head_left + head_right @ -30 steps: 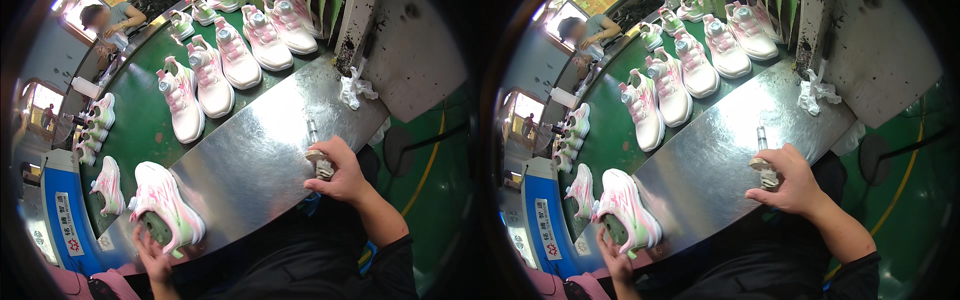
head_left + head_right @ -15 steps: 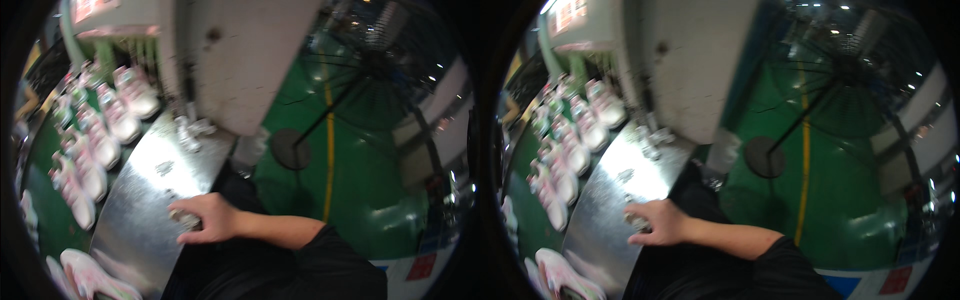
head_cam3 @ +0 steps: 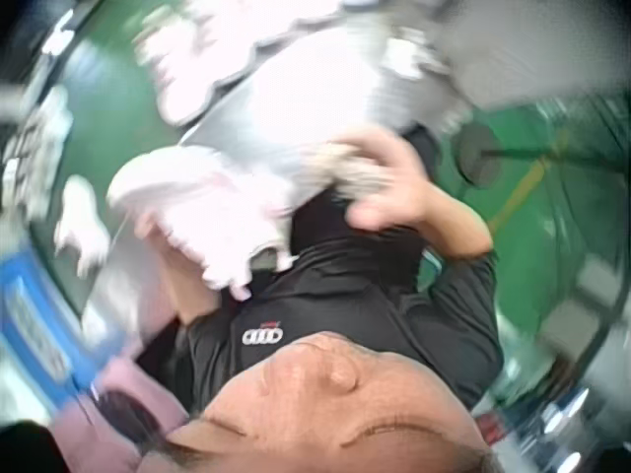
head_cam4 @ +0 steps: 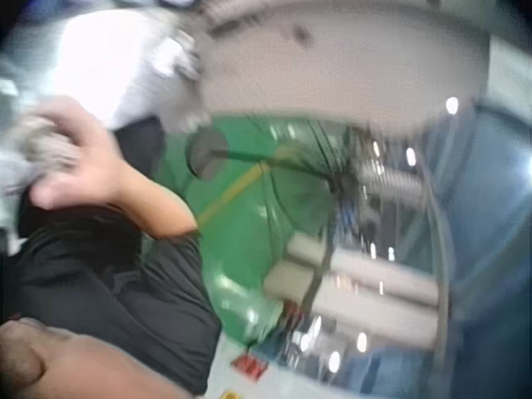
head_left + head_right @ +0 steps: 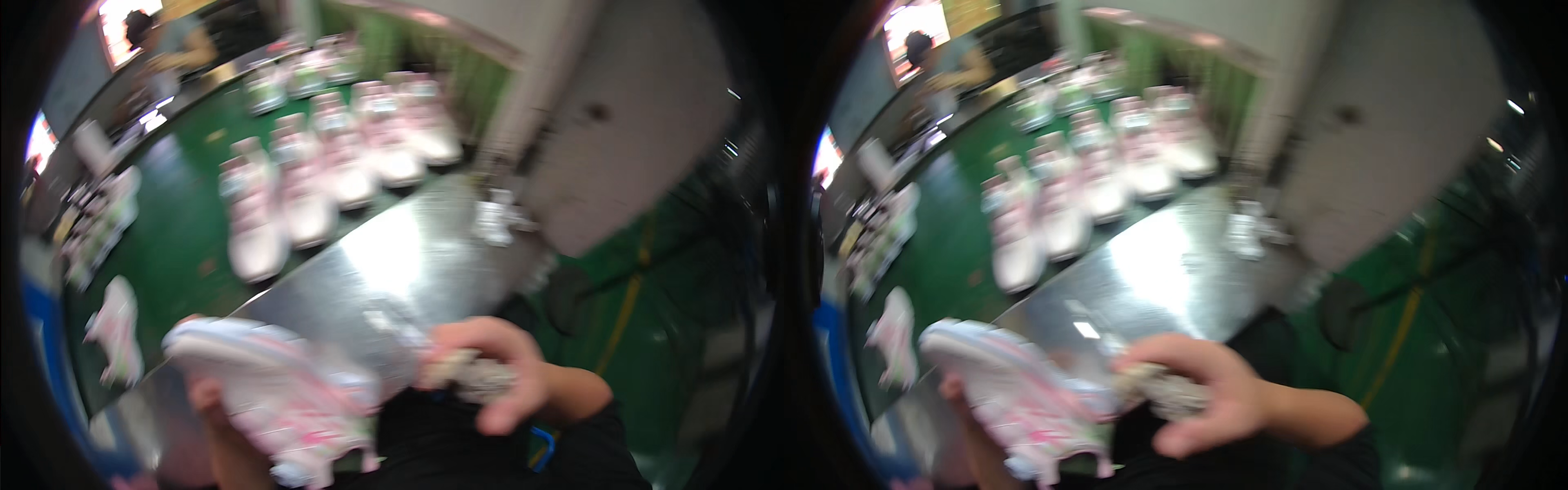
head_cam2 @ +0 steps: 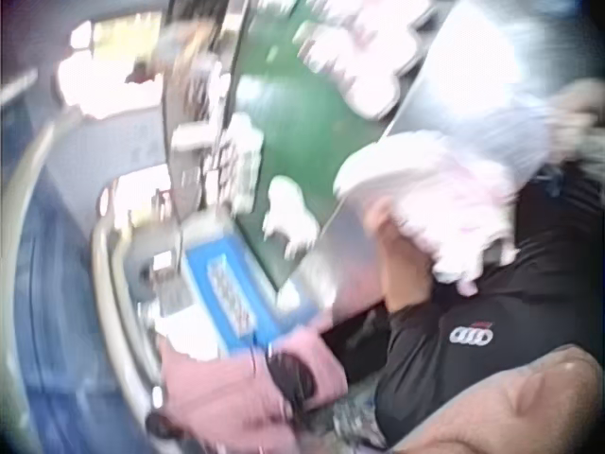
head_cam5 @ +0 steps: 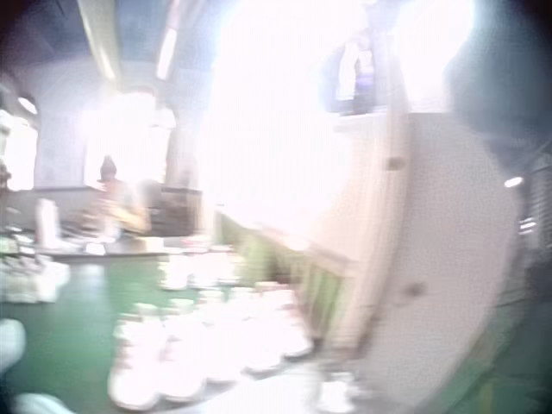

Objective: The person picks up shoes one by one, applies adhesive around the sole seams using a syringe, and places them onto a conveyor belt.

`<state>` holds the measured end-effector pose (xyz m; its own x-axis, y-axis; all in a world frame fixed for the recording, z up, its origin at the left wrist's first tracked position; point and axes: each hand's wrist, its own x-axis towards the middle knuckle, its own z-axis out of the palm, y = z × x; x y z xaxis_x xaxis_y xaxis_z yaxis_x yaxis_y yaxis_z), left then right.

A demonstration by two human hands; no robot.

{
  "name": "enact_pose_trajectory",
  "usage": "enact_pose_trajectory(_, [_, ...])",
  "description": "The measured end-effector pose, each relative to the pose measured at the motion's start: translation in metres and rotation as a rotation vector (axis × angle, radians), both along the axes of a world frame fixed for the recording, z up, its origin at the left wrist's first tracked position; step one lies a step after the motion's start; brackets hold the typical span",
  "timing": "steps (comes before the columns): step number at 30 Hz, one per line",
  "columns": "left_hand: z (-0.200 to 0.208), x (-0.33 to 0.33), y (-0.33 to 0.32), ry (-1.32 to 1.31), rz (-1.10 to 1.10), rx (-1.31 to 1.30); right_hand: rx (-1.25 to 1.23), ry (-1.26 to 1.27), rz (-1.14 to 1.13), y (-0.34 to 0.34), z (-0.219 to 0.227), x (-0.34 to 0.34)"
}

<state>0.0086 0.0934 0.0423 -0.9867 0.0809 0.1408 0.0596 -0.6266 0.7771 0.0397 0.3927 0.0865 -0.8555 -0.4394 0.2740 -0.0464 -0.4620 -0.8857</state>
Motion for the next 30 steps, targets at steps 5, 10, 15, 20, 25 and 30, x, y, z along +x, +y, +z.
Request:
enact_pose_trajectory(5, [-0.009,-0.001,-0.016,0.073,-0.028,0.117,-0.118,0.014,0.025,-0.035,0.023,0.001])
enact_pose_trajectory(10, [-0.003,-0.001,-0.020,0.401,-0.224,0.042,-0.252,0.147,0.222,-0.063,0.038,-0.010])
enact_pose_trajectory(15, [0.000,0.000,-0.020,0.436,-0.233,0.004,-0.188,0.173,0.276,-0.077,0.043,-0.017])
enact_pose_trajectory(20, [0.003,0.002,-0.018,0.414,-0.224,0.028,-0.098,0.073,0.284,-0.079,0.049,-0.016])
enact_pose_trajectory(25, [0.006,0.004,-0.015,0.401,-0.240,0.102,-0.083,0.034,0.231,-0.082,0.047,-0.010])
enact_pose_trajectory(30, [0.007,0.006,-0.016,0.395,-0.207,0.058,-0.075,0.054,0.219,-0.085,0.047,-0.013])
